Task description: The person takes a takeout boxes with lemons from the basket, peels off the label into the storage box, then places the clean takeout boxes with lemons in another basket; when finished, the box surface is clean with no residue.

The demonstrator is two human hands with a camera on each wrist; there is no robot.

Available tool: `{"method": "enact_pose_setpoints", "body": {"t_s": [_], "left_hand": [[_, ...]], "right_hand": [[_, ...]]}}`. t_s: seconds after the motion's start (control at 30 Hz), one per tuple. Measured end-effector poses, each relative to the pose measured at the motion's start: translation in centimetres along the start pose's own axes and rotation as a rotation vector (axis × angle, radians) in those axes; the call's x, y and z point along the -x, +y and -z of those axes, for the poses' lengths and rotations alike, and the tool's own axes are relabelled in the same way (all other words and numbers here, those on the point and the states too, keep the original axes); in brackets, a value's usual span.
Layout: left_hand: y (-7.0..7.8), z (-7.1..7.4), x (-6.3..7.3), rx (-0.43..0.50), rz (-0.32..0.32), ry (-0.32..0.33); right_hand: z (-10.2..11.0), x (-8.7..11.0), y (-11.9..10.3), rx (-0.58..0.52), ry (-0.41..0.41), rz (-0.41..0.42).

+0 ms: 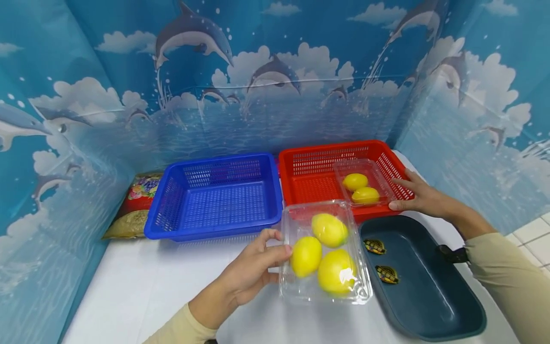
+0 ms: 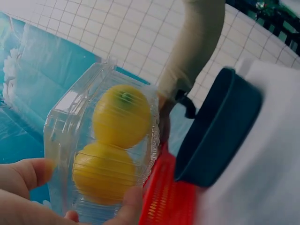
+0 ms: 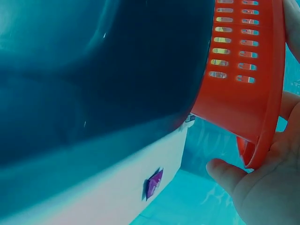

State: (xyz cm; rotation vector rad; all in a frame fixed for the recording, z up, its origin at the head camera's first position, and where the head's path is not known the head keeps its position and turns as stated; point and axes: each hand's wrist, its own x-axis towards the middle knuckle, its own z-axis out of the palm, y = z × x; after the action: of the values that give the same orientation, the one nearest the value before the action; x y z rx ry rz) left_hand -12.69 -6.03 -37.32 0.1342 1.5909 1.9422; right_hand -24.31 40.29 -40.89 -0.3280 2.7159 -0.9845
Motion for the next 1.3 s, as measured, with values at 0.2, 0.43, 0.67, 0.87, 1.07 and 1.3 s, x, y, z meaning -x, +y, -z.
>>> {"method": "enact_pose_setpoints", "body": {"t_s": [0.2,0.43,0.67,0.87,1.07,1.3], "left_hand": [[3.3,0.2,-3.8,-0.025,-0.049,0.107],[5.8,0.5,-9.4,-0.024,-0.043,0.199],[6.6,0.6,-13.5,-0.040,-0.020,0.251],[6.6,0.2,-15.9,0.000,0.001,0.273],[5.9,-0.3,-17.3,0.051,-0.025,0.288],[6.1,-1.1,-18.1,-0.004,-0.068,0.313]], "right_hand": [[-0.2,-0.1,0.3,0.005,-0.007,0.001],[-0.3,-0.4,0.3,-0.002,0.000,-0.009],[-0.3,-0.4,0.5,-0.014,0.010,0.009],[-0.5,-0.2,0.6,-0.012,0.018,0.006],[-0.5,-0.2,0.6,-0.005,0.037,0.003],[-0.1,0.1,0.6,-0.016,0.037,0.004]]}}
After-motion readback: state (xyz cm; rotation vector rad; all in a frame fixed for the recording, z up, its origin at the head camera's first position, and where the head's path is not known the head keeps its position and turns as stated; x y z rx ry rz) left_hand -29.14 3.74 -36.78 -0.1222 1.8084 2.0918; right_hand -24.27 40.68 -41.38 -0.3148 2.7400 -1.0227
